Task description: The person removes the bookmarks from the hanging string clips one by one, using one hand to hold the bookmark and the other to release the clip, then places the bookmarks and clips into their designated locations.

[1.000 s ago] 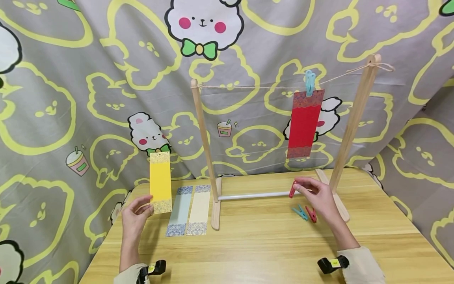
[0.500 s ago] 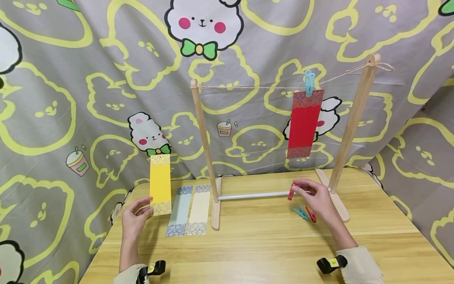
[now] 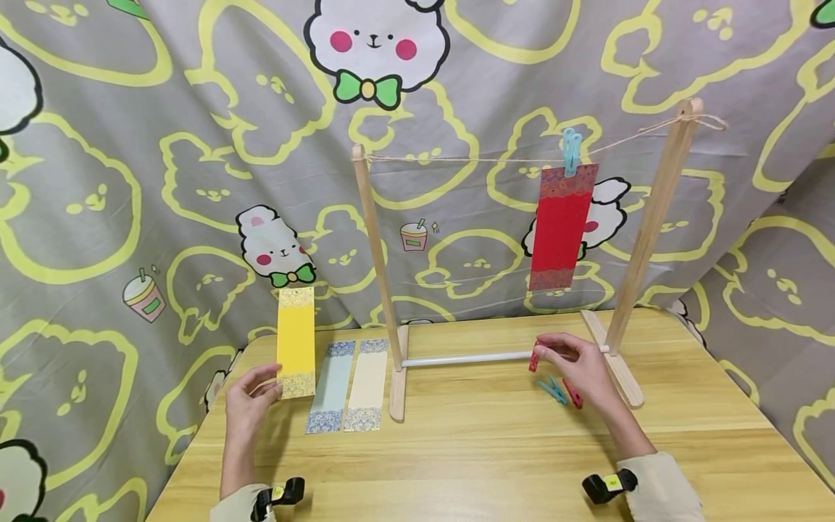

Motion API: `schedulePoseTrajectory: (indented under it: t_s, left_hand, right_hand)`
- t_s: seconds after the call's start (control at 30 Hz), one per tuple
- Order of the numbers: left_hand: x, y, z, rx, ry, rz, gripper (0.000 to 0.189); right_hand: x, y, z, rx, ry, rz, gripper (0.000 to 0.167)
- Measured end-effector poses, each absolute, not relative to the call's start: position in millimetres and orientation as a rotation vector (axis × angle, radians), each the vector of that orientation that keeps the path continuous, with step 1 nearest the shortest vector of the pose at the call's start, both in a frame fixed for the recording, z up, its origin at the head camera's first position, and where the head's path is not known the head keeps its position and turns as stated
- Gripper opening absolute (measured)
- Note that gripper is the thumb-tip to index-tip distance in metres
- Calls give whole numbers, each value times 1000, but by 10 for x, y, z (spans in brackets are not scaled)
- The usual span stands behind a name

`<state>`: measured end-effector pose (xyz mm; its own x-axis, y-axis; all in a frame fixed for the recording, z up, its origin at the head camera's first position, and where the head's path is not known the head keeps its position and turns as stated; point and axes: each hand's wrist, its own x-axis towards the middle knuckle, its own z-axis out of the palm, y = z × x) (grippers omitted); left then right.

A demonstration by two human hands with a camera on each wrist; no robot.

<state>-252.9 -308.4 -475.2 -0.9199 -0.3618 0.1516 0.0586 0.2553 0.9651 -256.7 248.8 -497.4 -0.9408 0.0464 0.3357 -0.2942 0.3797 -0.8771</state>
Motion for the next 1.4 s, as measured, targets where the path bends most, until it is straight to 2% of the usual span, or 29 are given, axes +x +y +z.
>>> schedulePoseTrajectory:
  t_s: [0.83, 1.23, 1.4]
  left_hand:
    - [-2485, -3234, -4856, 346, -2316, -1630, 41]
    - [-2454, -3291, -4898, 376, -2330, -1672, 41]
    - [-2455, -3316, -4925, 372, -2347, -1666, 39]
  right_hand:
    - [-2575, 2423, -5036, 241, -2430, 1549, 32]
    - [-2622, 2389, -5167, 300, -2483, 1405, 19]
    - [-2606, 2359, -5177, 316, -2503, 1366, 19]
